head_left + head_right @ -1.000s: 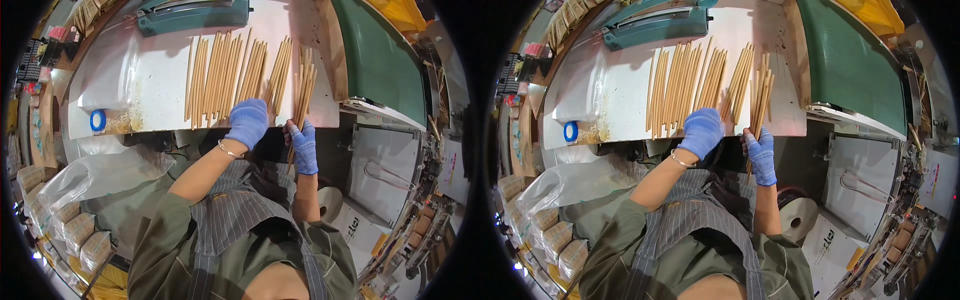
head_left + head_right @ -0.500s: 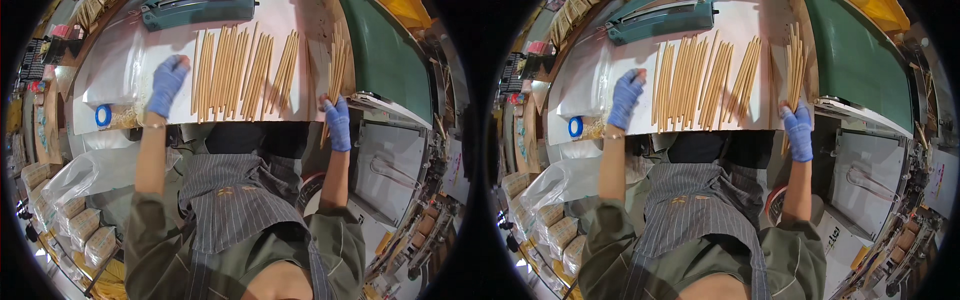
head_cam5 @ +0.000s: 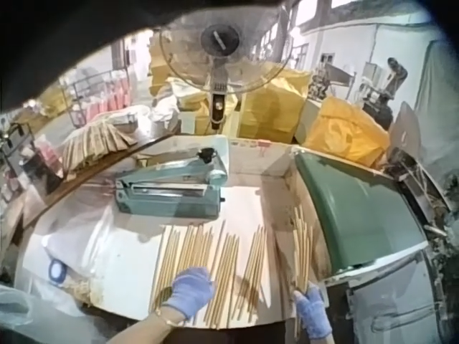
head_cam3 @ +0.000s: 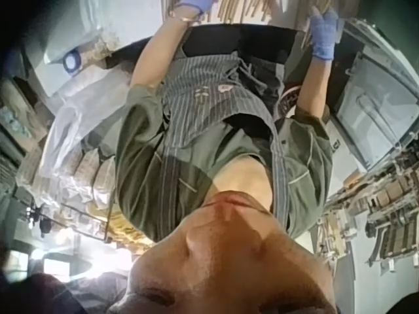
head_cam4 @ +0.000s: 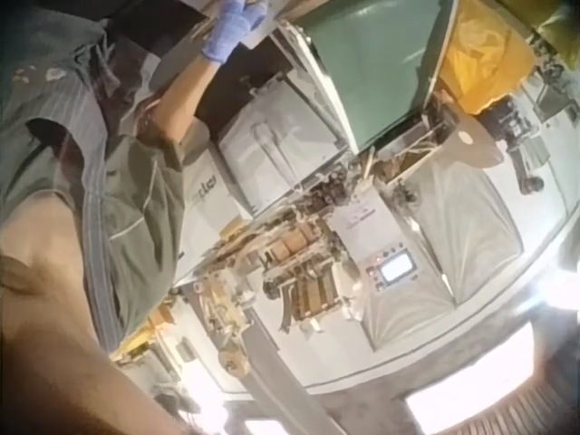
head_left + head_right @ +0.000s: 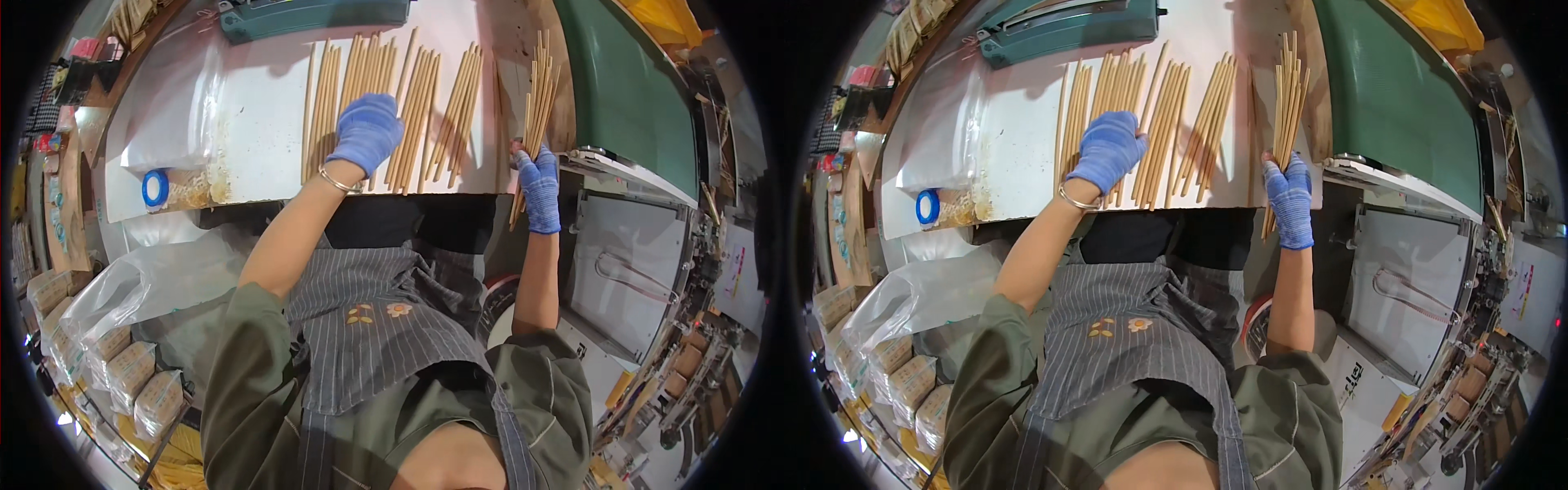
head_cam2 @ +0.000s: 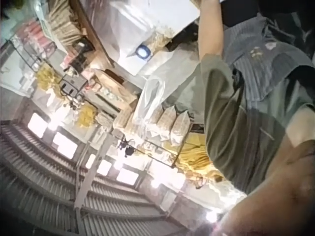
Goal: Picking wooden sticks from a conveyor belt, bundling them, and sealing them in plastic bags using a heat sealer.
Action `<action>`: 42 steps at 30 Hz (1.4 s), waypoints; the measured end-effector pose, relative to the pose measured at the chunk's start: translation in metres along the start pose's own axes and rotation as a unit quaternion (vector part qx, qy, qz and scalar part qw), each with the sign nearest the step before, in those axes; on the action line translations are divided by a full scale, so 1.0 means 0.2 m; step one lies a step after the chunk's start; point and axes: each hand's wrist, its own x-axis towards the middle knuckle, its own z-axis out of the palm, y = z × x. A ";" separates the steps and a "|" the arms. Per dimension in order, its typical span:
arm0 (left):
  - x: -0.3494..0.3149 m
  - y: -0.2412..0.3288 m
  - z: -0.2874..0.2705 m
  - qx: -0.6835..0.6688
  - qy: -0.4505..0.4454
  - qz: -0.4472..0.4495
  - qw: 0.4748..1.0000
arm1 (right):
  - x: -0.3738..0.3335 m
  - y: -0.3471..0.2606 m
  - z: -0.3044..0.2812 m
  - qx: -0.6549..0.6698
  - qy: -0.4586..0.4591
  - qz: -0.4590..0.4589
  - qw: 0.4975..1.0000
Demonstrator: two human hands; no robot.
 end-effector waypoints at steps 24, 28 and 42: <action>0.40 -0.20 -0.27 0.229 0.052 0.424 0.875 | 0.03 0.08 -0.04 0.125 0.074 -0.001 0.989; 0.31 -0.38 -0.17 0.164 0.148 0.172 0.960 | 0.19 0.13 -0.07 0.065 0.067 0.044 0.995; 0.13 0.25 0.01 0.063 0.008 -0.127 0.990 | 0.04 -0.15 0.45 0.343 -0.100 0.045 0.933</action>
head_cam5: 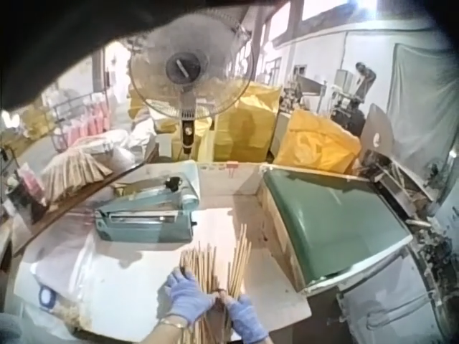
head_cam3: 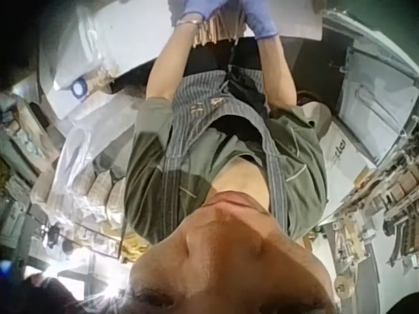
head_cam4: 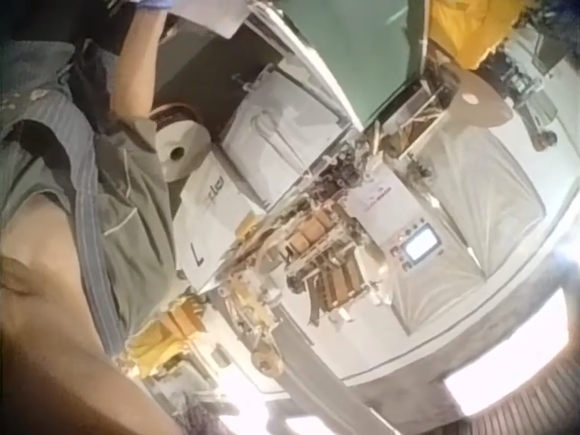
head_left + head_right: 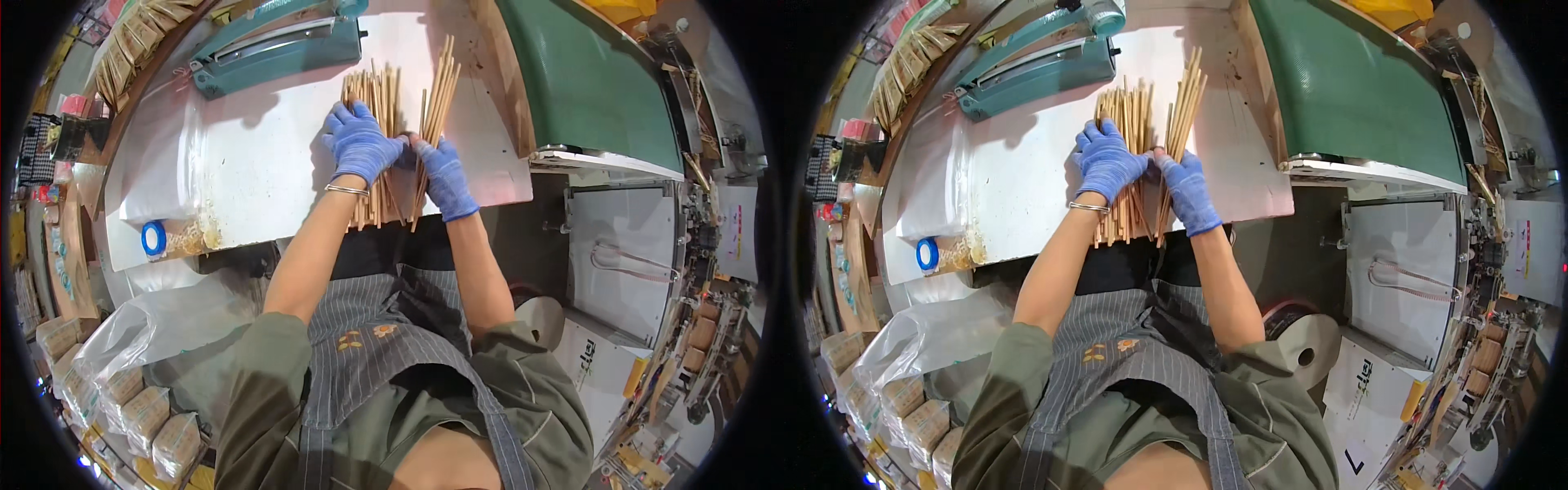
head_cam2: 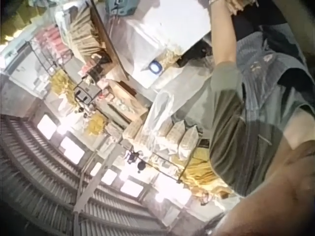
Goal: Picking wooden sticks from a conveyor belt, bundling them, and sealing them in plastic bags using a heat sealer.
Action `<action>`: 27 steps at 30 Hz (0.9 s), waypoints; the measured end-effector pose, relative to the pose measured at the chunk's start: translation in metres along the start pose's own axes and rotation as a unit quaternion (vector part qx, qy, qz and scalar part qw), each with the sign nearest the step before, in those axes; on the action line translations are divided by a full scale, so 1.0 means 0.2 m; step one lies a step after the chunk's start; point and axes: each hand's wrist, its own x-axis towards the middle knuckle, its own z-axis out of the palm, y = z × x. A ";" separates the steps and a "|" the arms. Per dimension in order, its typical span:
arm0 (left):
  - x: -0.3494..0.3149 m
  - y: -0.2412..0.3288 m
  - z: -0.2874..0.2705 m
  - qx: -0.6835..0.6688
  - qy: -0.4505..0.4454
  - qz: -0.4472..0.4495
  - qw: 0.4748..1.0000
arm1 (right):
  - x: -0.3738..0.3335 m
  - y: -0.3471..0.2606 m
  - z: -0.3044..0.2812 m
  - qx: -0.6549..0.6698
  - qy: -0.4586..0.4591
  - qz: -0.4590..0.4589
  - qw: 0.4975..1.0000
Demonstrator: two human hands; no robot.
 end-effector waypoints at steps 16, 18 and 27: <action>0.20 -0.06 -0.02 -0.014 -0.014 0.099 0.995 | -0.20 0.03 -0.13 0.013 0.060 0.011 0.998; 0.18 -0.08 -0.10 -0.009 -0.030 0.088 0.996 | -0.19 -0.02 -0.07 0.017 0.061 -0.016 0.998; -0.07 -0.09 -0.50 -0.562 0.168 0.278 0.760 | -0.30 -0.60 0.27 0.013 -0.048 -0.211 0.976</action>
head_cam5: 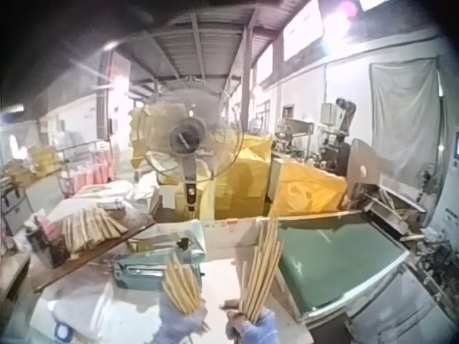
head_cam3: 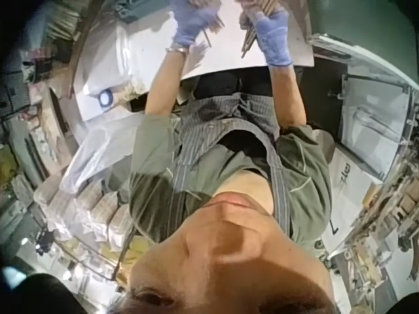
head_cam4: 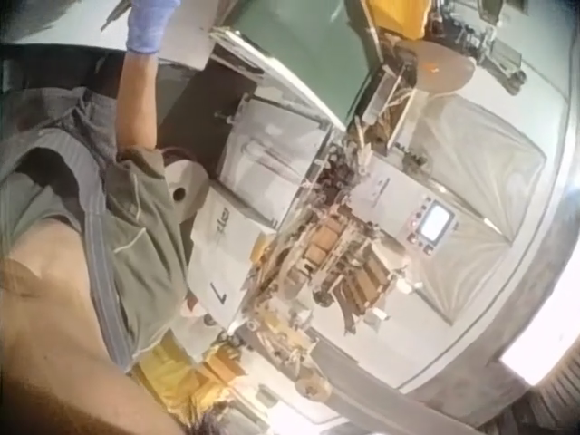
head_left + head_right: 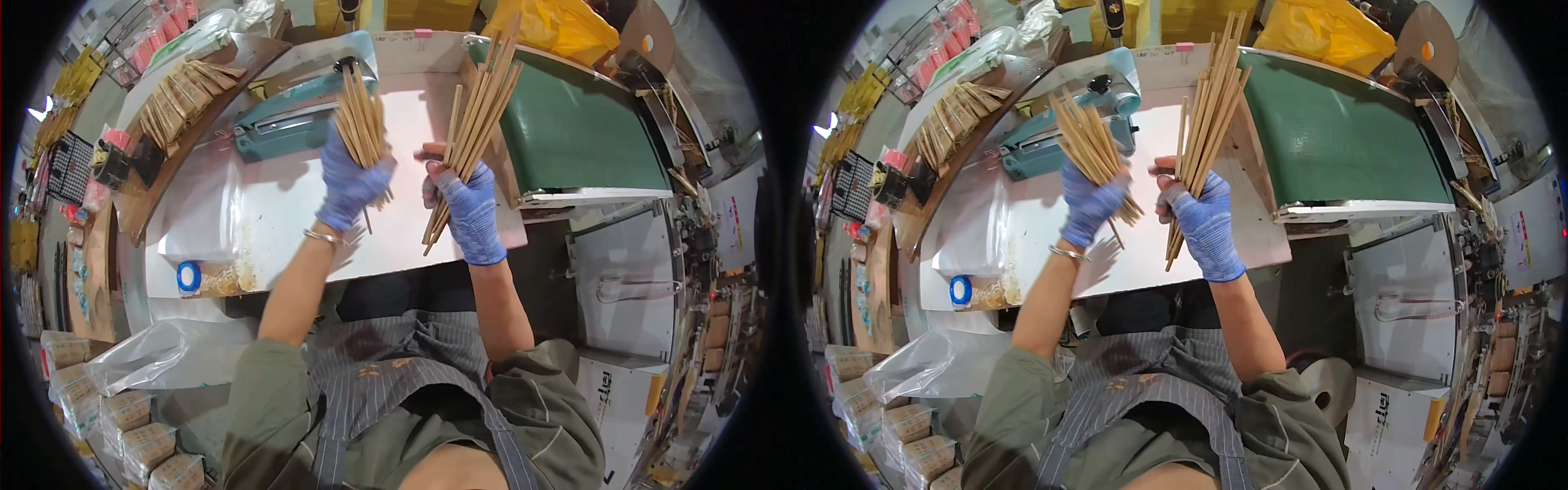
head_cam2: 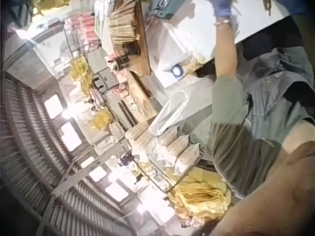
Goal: Picking wooden sticks from a conveyor belt, bundling them, and sealing them in plastic bags using a heat sealer.
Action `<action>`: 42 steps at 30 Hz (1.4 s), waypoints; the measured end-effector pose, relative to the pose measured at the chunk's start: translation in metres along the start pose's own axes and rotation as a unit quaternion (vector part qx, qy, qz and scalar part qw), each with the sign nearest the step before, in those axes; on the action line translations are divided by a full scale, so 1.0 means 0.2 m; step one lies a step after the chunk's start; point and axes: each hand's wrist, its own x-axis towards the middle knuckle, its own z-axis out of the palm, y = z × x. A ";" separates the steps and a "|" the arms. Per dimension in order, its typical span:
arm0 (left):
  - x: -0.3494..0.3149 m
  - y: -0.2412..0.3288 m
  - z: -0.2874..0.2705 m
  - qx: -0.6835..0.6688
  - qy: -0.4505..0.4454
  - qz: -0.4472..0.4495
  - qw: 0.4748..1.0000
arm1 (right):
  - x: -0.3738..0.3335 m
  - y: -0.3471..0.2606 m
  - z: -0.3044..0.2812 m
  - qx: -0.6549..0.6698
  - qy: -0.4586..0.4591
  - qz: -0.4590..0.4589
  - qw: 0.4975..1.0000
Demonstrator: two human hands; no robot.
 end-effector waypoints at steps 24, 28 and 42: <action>-0.27 -0.22 0.11 0.149 0.020 0.107 0.983 | -0.07 0.05 0.01 -0.019 0.081 0.065 0.994; -0.32 -0.32 0.08 0.159 0.012 0.144 0.977 | -0.21 0.28 -0.13 -0.071 0.080 0.167 0.980; -0.44 -0.25 0.10 0.144 0.095 0.035 0.984 | -0.50 0.29 -0.13 -0.044 0.105 0.130 0.985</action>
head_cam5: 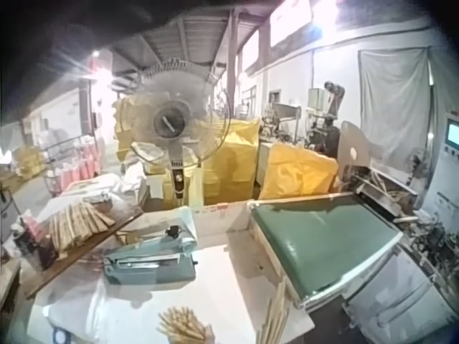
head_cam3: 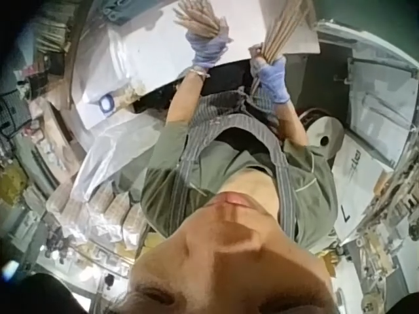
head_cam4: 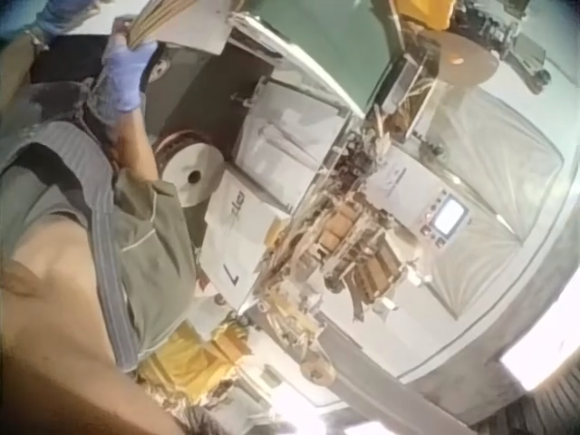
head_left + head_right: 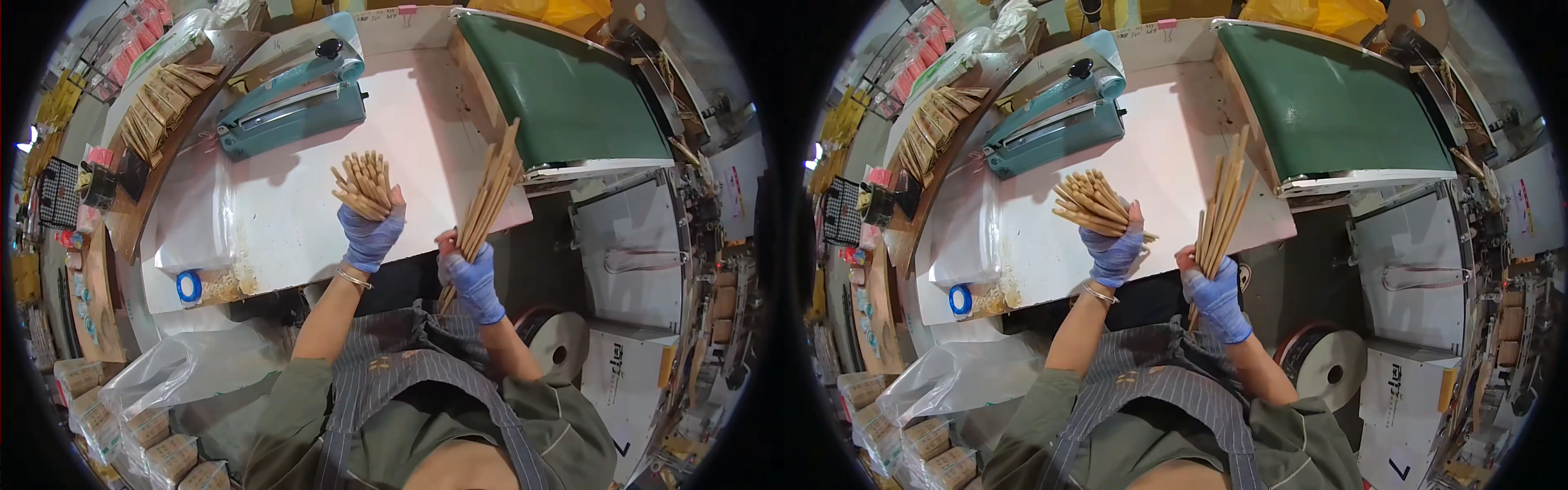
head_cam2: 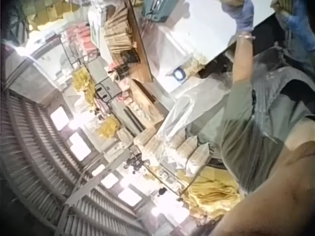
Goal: Picking wooden sticks from a conveyor belt, bundling them, and sealing them in plastic bags using a heat sealer.
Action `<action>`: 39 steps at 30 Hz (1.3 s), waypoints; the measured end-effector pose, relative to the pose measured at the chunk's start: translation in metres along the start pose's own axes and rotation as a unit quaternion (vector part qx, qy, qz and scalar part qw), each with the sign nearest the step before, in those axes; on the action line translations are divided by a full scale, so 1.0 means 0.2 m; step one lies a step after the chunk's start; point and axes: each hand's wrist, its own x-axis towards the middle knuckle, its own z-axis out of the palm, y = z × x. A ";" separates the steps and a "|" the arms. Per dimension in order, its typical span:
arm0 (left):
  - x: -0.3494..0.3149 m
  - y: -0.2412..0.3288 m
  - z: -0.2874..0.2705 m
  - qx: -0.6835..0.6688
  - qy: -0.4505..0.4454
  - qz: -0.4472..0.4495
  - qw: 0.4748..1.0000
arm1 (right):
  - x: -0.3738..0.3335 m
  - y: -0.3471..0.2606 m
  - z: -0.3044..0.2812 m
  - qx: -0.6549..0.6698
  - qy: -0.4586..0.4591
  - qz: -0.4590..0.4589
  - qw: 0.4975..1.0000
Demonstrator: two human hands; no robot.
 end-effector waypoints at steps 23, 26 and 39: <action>-0.17 -0.26 0.05 -0.253 -0.152 0.042 0.955 | 0.18 -0.22 0.17 -0.046 -0.187 -0.001 0.981; -0.12 -0.17 -0.03 -0.209 -0.233 -0.001 0.950 | 0.18 -0.20 0.17 0.001 -0.205 -0.001 0.979; -0.18 -0.07 -0.08 -0.110 -0.213 0.036 0.970 | -0.01 -0.27 0.11 -0.063 -0.107 -0.070 0.990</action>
